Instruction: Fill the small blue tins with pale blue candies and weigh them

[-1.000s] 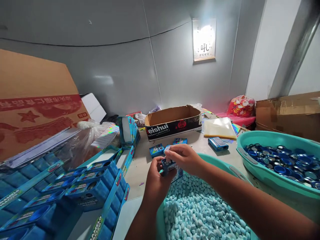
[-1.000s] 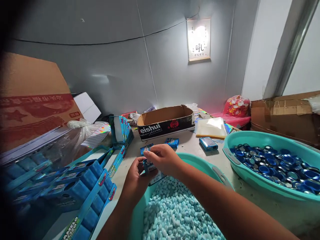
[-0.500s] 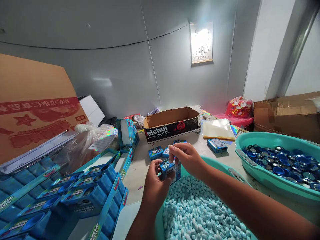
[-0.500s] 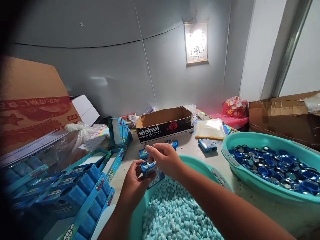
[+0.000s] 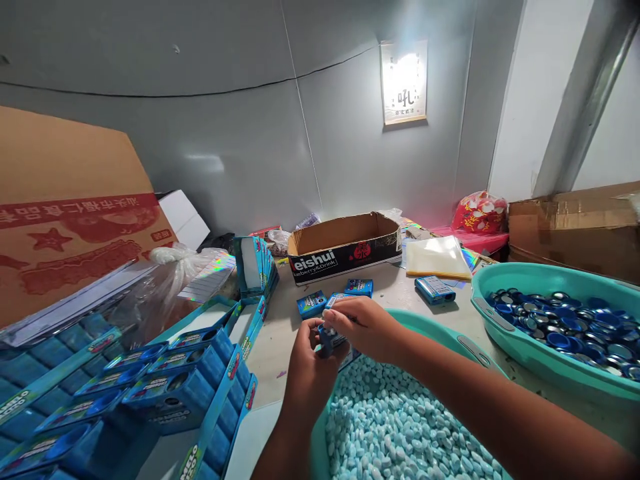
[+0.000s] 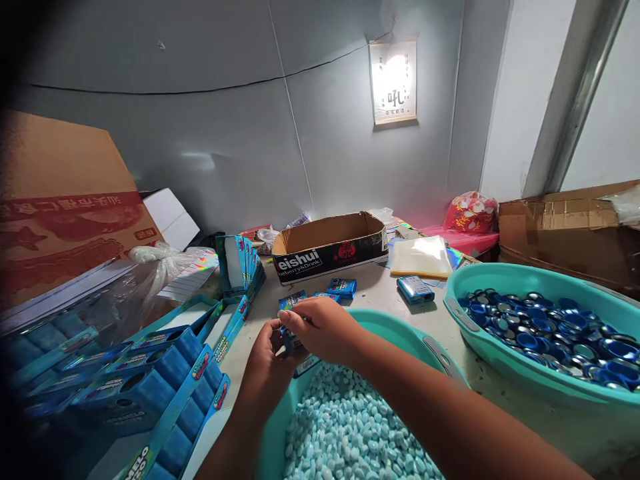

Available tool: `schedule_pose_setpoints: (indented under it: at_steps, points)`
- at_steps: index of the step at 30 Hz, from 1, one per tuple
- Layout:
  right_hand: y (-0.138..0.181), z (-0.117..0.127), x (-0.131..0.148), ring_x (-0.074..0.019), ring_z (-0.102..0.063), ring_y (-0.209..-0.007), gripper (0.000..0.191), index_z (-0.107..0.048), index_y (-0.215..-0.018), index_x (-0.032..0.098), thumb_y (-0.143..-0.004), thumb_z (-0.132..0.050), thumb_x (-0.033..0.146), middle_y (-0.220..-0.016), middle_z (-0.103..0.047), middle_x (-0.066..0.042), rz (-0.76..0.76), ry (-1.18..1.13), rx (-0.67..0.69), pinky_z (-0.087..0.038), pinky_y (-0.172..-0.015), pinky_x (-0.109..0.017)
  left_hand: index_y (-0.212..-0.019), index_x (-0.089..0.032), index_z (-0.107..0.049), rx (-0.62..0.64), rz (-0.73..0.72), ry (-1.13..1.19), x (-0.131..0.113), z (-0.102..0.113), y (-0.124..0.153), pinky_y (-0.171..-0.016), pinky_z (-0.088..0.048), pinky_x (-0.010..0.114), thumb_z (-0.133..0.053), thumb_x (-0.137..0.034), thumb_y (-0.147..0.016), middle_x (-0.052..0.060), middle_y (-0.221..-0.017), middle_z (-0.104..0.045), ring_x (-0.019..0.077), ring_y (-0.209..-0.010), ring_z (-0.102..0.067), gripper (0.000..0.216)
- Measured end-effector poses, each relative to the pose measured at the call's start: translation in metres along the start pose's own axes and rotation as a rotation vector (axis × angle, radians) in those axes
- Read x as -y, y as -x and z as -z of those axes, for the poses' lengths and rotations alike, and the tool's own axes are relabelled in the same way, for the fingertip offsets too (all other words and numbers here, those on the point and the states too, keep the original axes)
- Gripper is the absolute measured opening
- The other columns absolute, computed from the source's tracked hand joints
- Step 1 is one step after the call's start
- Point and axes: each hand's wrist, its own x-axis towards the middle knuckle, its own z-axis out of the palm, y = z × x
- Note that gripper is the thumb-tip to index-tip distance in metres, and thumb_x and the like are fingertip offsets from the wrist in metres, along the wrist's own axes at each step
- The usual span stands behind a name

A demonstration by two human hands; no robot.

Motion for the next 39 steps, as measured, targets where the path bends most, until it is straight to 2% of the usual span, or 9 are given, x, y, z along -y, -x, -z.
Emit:
schedule_pose_setpoints:
  at_steps: [4,9,16,21,24,27,30,34,39]
  points:
    - [0.0,0.0,0.002,-0.011,-0.042,-0.065,0.041,-0.044,-0.064,0.017,-0.101,-0.039,0.033,-0.066,-0.047,0.001,0.045,0.083,-0.02,-0.03,-0.064,-0.026,-0.106,-0.019,-0.052,0.005,-0.028,0.025,0.001,-0.001,0.0,-0.074,-0.053,0.031,-0.079,-0.032,-0.062,0.005,-0.094,-0.066,0.0203,-0.084,-0.066,0.053]
    - [0.0,0.002,0.003,-0.0114,-0.043,-0.065,0.042,-0.046,-0.062,0.017,-0.101,-0.041,0.031,-0.065,-0.047,0.001,0.072,0.08,-0.004,-0.031,-0.065,-0.026,-0.105,-0.018,-0.055,0.001,-0.026,0.015,-0.001,-0.003,0.002,-0.073,-0.053,0.029,-0.078,-0.029,-0.062,0.005,-0.093,-0.066,0.0193,-0.084,-0.065,0.05]
    - [-0.001,0.002,-0.001,-0.012,-0.042,-0.06,0.053,-0.043,-0.057,0.018,-0.102,-0.034,0.044,-0.058,-0.047,0.001,0.052,0.08,0.003,-0.031,-0.065,-0.028,-0.106,-0.019,-0.054,0.045,-0.027,0.0,-0.001,-0.002,0.004,-0.069,-0.051,0.027,-0.074,-0.029,-0.067,0.005,-0.095,-0.066,0.0197,-0.086,-0.064,0.044]
    - [-0.001,0.003,0.0,-0.0119,-0.042,-0.058,0.055,-0.047,-0.056,0.018,-0.103,-0.035,0.045,-0.056,-0.052,-0.001,0.055,0.175,0.093,-0.031,-0.065,-0.029,-0.103,-0.019,-0.056,0.058,-0.038,-0.06,-0.004,0.0,0.005,-0.07,-0.05,0.025,-0.071,-0.022,-0.065,0.003,-0.095,-0.065,0.019,-0.088,-0.063,0.041]
    - [0.0,0.004,0.004,-0.0122,-0.041,-0.058,0.05,-0.052,-0.057,0.018,-0.101,-0.042,0.04,-0.058,-0.054,-0.001,0.043,0.256,0.139,-0.028,-0.062,-0.029,-0.098,-0.019,-0.057,0.091,-0.028,-0.046,-0.007,-0.002,0.006,-0.065,-0.05,0.024,-0.071,-0.022,-0.064,0.001,-0.085,-0.064,0.0176,-0.081,-0.061,0.036]
    - [0.0,0.001,0.004,-0.0121,-0.037,-0.058,0.047,-0.049,-0.056,0.018,-0.098,-0.046,0.038,-0.056,-0.048,0.0,-0.009,0.289,0.076,-0.024,-0.058,-0.03,-0.097,-0.018,-0.059,0.055,-0.026,-0.03,-0.008,-0.005,0.007,-0.066,-0.05,0.025,-0.074,-0.025,-0.062,0.001,-0.082,-0.064,0.0173,-0.079,-0.061,0.038]
    - [-0.001,-0.002,-0.002,-0.0107,-0.037,-0.057,0.044,-0.046,-0.058,0.018,-0.098,-0.046,0.035,-0.057,-0.043,0.003,-0.054,0.15,-0.037,-0.026,-0.058,-0.028,-0.103,-0.019,-0.059,0.008,-0.022,-0.05,-0.006,-0.007,0.006,-0.07,-0.052,0.027,-0.076,-0.027,-0.063,0.004,-0.091,-0.066,0.0192,-0.085,-0.064,0.045]
    - [-0.002,-0.004,-0.009,-0.0118,-0.048,-0.07,0.038,-0.051,-0.062,0.017,-0.097,-0.048,0.032,-0.073,-0.051,0.0,-0.056,-0.012,-0.198,-0.035,-0.064,-0.026,-0.109,-0.02,-0.057,-0.003,-0.003,0.005,-0.002,-0.005,0.002,-0.076,-0.055,0.032,-0.079,-0.027,-0.061,0.007,-0.1,-0.068,0.0211,-0.088,-0.067,0.053]
    - [-0.004,-0.002,-0.01,-0.0144,-0.054,-0.082,0.03,-0.061,-0.072,0.017,-0.096,-0.05,0.033,-0.085,-0.058,-0.004,-0.063,-0.118,-0.311,-0.041,-0.075,-0.028,-0.112,-0.019,-0.063,0.018,-0.105,0.054,-0.003,-0.001,0.001,-0.08,-0.055,0.032,-0.081,-0.031,-0.062,0.009,-0.106,-0.07,0.0223,-0.093,-0.067,0.055]
